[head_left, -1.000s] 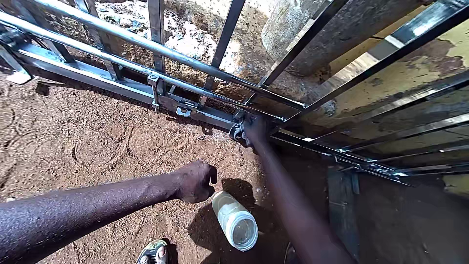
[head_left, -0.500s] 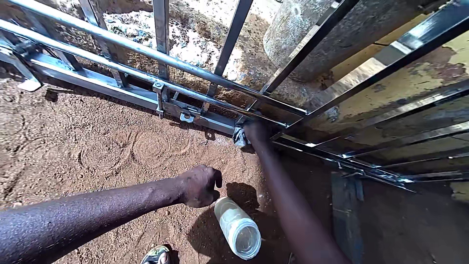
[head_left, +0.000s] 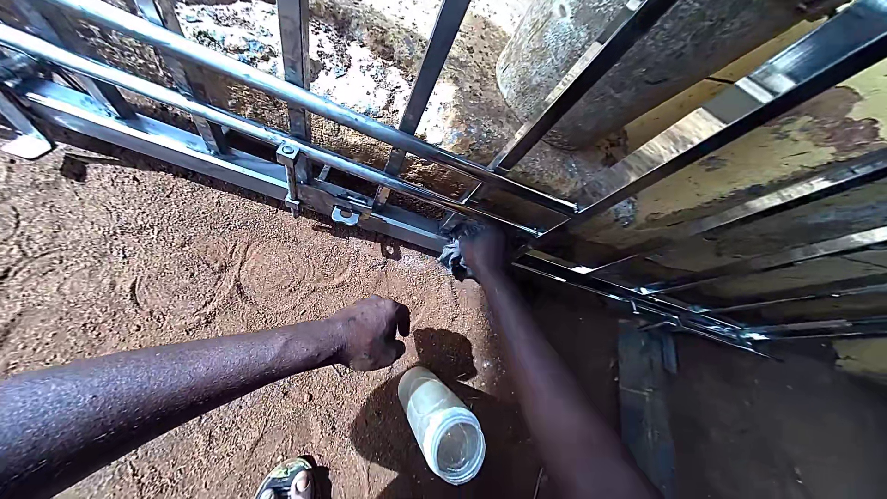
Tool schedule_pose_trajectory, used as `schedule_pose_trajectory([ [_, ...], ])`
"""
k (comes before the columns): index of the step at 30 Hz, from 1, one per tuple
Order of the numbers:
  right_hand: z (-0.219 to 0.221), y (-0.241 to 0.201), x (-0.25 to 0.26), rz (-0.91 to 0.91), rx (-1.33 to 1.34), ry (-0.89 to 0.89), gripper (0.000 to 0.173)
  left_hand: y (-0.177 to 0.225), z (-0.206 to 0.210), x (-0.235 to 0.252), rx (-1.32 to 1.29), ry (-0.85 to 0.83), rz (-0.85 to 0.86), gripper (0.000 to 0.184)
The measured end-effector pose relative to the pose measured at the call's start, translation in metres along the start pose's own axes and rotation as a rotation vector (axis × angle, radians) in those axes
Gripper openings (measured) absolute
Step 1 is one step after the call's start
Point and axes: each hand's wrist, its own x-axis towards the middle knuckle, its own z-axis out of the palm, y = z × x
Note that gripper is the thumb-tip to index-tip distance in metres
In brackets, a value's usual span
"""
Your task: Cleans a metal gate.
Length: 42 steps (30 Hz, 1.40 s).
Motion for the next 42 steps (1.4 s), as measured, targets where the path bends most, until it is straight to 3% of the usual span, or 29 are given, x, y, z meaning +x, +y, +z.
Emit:
schedule_pose_trajectory([
  [3, -0.003, -0.010, 0.012, -0.029, 0.032, 0.010, 0.047, 0.009, 0.000, -0.004, -0.011, -0.008, 0.021, 0.032],
  [8, 0.005, 0.025, -0.009, -0.102, 0.113, 0.076, 0.037, 0.003, -0.004, -0.005, 0.003, 0.007, 0.005, 0.031],
  [13, -0.014, -0.019, 0.000, -0.009, -0.001, -0.060, 0.050, 0.012, 0.002, 0.001, 0.023, -0.026, 0.028, 0.031],
  [18, 0.014, 0.017, -0.011, -0.269, -0.010, 0.130, 0.032, 0.010, -0.001, 0.001, 0.015, -0.021, 0.053, 0.032],
  [23, 0.031, 0.000, -0.016, -0.308, -0.135, 0.141, 0.034, 0.008, 0.004, 0.002, 0.026, -0.030, 0.045, 0.031],
  [28, 0.039, 0.067, -0.025, -0.714, -0.150, 0.344, 0.039, 0.014, 0.001, -0.002, 0.014, -0.006, 0.068, 0.031],
  [32, 0.024, 0.071, -0.024, -0.585, -0.292, 0.398, 0.029, 0.003, -0.002, -0.013, 0.010, 0.040, 0.062, 0.031],
  [36, 0.047, 0.031, -0.016, -0.733, -0.166, 0.661, 0.007, 0.004, 0.007, -0.007, 0.032, -0.015, 0.048, 0.030],
  [39, 0.032, 0.043, -0.004, -0.814, -0.256, 0.632, 0.005, 0.013, 0.007, 0.001, 0.067, -0.040, 0.076, 0.030],
  [42, 0.011, 0.082, -0.003, -0.806, -0.424, 0.502, 0.017, 0.003, -0.005, -0.015, 0.020, 0.051, 0.064, 0.029],
])
